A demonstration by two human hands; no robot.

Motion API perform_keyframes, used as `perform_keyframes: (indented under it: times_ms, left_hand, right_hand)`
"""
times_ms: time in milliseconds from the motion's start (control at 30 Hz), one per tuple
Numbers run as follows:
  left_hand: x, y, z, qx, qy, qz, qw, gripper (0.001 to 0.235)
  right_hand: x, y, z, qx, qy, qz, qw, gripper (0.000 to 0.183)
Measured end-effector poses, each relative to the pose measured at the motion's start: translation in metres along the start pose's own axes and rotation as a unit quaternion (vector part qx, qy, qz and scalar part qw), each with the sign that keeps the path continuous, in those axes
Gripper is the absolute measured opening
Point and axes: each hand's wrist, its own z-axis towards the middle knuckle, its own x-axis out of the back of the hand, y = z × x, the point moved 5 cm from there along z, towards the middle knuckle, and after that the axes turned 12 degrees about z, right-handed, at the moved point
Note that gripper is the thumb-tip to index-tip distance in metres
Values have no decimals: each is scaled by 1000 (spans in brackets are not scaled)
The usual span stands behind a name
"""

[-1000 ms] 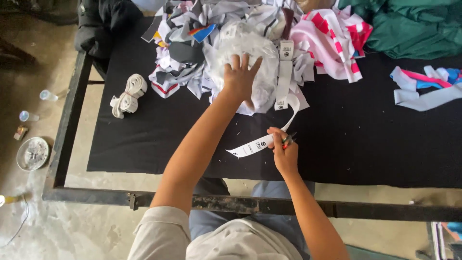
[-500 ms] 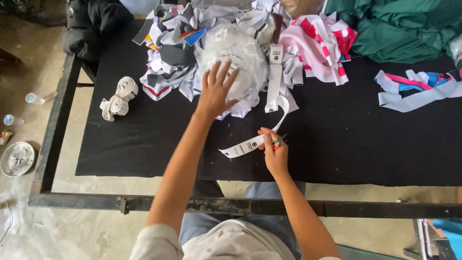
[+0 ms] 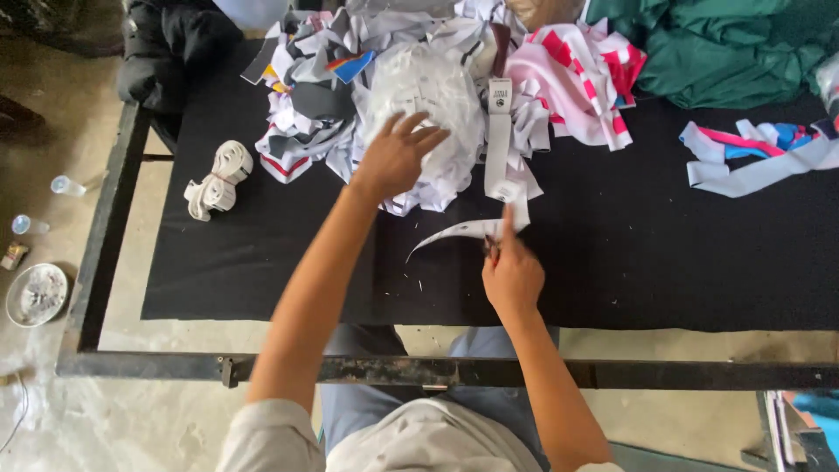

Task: Cutting individual fabric labels from a continuous strip using scissors

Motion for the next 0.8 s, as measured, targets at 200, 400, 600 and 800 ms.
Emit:
perform_keyframes:
  times_ms: [200, 400, 600, 800]
  left_hand:
    - [-24, -33, -1, -48, -48, 101, 992, 49]
    - [-15, -48, -13, -59, 105, 128, 984, 41]
    - [23, -72, -23, -87, 168, 142, 972, 42]
    - [7, -69, -18, -98, 197, 171, 960, 66]
  right_hand:
    - [-23, -21, 87, 96, 32, 109, 989, 60]
    - [-154, -10, 149, -236, -133, 626, 731, 34]
    - [-125, 47, 177, -216, -78, 307, 924, 43]
    - [-122, 46, 200, -277, -96, 517, 804, 36]
